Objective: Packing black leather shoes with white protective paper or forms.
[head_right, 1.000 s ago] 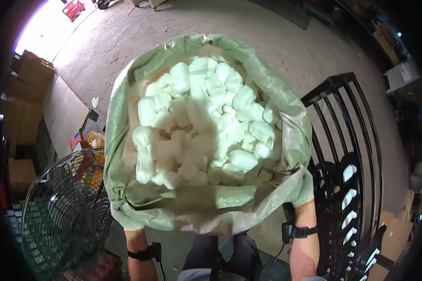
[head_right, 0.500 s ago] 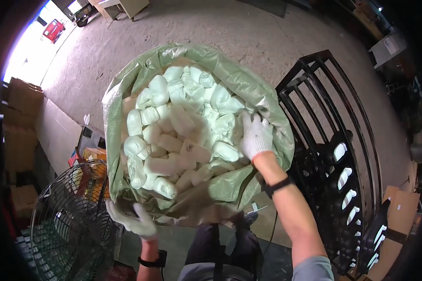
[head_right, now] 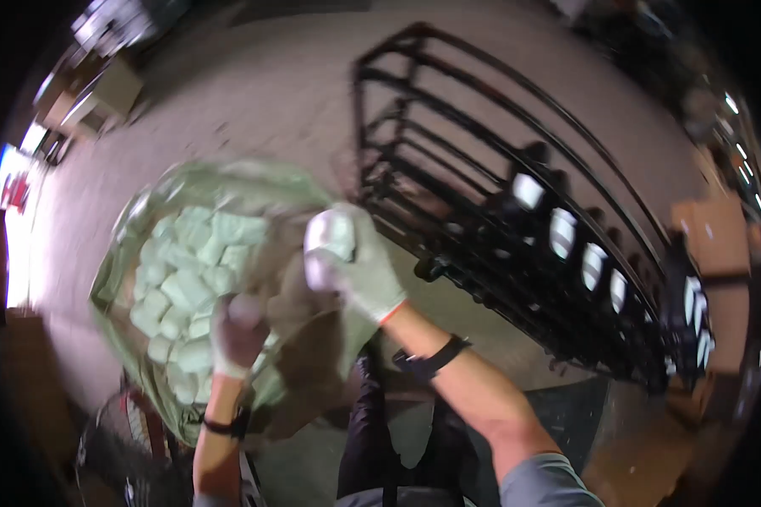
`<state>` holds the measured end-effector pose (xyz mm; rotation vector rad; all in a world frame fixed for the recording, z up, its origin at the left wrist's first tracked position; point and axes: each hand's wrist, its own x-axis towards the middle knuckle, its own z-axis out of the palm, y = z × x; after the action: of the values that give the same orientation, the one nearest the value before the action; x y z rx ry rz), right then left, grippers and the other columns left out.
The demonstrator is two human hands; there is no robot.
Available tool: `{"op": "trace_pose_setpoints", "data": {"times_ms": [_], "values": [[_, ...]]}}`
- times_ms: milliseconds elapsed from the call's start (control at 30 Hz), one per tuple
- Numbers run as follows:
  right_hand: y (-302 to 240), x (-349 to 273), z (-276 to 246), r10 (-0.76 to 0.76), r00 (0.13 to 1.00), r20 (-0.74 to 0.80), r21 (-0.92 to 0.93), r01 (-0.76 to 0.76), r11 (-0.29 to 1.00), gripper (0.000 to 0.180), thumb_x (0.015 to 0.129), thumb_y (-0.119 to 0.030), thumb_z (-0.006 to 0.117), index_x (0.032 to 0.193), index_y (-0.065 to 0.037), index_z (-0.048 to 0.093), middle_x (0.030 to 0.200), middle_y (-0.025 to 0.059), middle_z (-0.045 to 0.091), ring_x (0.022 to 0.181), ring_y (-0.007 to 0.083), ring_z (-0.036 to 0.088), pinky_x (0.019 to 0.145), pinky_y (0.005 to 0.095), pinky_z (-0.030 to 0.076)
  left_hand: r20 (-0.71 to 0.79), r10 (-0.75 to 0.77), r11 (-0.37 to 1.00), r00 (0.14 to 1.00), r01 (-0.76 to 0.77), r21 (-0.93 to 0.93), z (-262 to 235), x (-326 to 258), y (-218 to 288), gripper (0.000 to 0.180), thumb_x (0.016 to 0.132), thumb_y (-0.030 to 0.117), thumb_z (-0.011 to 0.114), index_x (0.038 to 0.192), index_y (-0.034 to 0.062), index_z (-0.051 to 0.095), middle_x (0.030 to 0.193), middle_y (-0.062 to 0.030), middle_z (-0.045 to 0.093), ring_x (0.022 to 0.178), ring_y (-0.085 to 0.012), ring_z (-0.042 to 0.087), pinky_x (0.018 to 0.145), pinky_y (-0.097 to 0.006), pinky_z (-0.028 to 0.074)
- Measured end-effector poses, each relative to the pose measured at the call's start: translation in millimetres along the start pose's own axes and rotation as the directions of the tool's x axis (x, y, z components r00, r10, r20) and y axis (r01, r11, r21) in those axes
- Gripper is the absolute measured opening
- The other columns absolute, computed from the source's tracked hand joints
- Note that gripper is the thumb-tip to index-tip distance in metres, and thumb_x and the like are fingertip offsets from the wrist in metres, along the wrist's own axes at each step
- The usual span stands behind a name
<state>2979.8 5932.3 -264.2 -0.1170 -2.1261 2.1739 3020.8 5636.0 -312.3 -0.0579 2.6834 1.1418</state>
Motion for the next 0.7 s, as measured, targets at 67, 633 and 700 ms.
{"op": "trace_pose_setpoints", "data": {"times_ms": [67,633,700], "values": [[30.1,-25.1,-5.7,-0.225,0.974,0.011,-0.241,0.221,0.945,0.082,0.095,-0.019,0.084,0.163,-0.002,0.043,0.146,0.0145,0.061,0.132,0.0266,0.062,0.112,0.0414,0.053,0.048,-0.033,0.807,0.998,0.055,-0.588,-23.7,-28.0,89.4,0.096,0.074,0.04,0.091,0.151,-0.0042,0.053,0.113,-0.0077,0.068,0.1,-0.0198,0.069,0.088,-0.034,0.058],[-25.8,-336.7,-358.8,0.254,0.877,-0.409,-0.062,-0.304,0.951,0.08,0.107,-0.02,0.07,0.172,-0.006,0.026,0.166,0.0192,0.045,0.152,0.0328,0.049,0.129,0.0457,0.038,0.802,0.513,0.662,0.306,0.454,-0.597,321.1,-164.2,336.3,0.081,0.075,0.049,0.095,0.127,-0.0064,0.067,0.132,-0.0108,0.065,0.112,-0.0211,0.066,0.098,-0.036,0.056],[-49.2,-365.0,-414.2,0.136,0.955,-0.263,-0.104,-0.169,0.98,0.088,0.103,-0.022,0.076,0.173,-0.006,0.025,0.165,0.0169,0.047,0.151,0.0315,0.05,0.128,0.0456,0.039,0.832,0.537,0.703,0.139,0.472,-0.532,370.4,-174.7,357.8,0.084,0.078,0.042,0.095,0.14,-0.0043,0.062,0.136,-0.011,0.064,0.119,-0.0204,0.062,0.102,-0.035,0.055]]}}
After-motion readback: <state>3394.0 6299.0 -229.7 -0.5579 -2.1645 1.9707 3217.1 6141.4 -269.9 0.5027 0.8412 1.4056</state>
